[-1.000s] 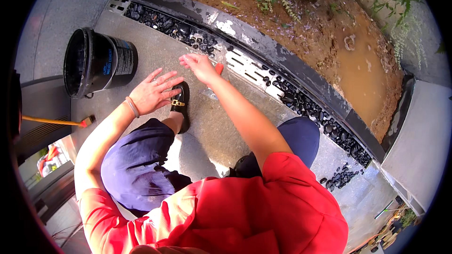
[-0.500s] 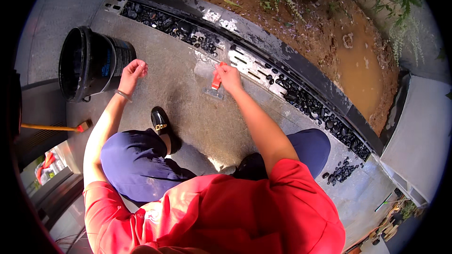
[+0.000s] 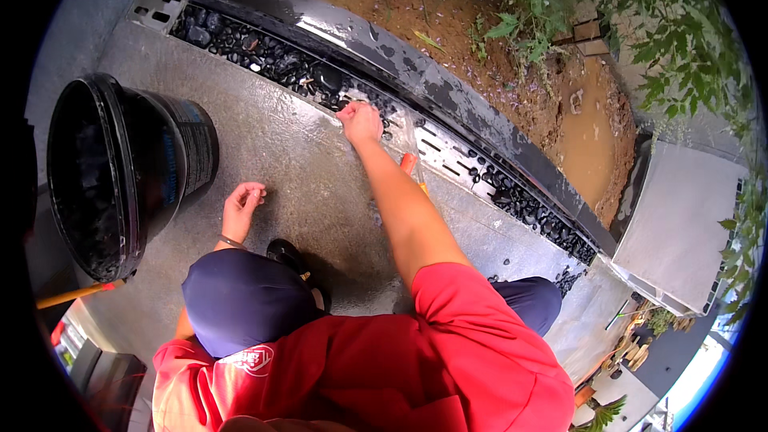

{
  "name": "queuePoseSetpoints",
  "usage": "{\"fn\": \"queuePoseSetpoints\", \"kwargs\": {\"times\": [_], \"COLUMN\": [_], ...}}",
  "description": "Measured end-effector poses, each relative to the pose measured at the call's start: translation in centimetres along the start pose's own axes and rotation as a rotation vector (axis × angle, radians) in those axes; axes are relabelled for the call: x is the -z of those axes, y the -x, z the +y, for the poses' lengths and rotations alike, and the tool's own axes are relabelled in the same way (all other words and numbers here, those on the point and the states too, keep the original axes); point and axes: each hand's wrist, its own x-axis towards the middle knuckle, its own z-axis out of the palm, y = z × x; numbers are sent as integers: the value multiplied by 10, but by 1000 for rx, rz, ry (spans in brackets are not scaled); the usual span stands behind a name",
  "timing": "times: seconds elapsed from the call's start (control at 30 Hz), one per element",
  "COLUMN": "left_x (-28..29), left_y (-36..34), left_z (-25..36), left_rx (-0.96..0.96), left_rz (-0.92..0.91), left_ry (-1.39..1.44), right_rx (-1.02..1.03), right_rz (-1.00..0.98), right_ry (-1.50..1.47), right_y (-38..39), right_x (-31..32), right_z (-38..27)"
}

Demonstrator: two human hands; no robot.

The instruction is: The person clears debris from a drain and then applies an orange-capped adhesive or sealant tube into the drain channel with their hands.

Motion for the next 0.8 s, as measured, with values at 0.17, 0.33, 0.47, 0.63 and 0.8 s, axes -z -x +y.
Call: {"fn": "queuePoseSetpoints", "kwargs": {"times": [0.17,0.33,0.47,0.63,0.8], "left_x": [33,59,101,124,142], "left_y": [30,35,30,-5,-14], "left_z": [-16,59,-54,-65,21], "left_rx": [-10,-34,-146,8,-92], "left_rz": [225,361,451,558,712], "left_ry": [130,-18,-548,-85,-8], "right_rx": [211,1275,1664,1520,766], "right_rz": [-54,-4,-162,-49,-18], "right_ry": [-335,-985,239,-101,-411], "right_y": [-1,121,159,144,90], "right_x": [16,113,29,50,120], "right_z": [-75,-395,-477,-424,-259]}}
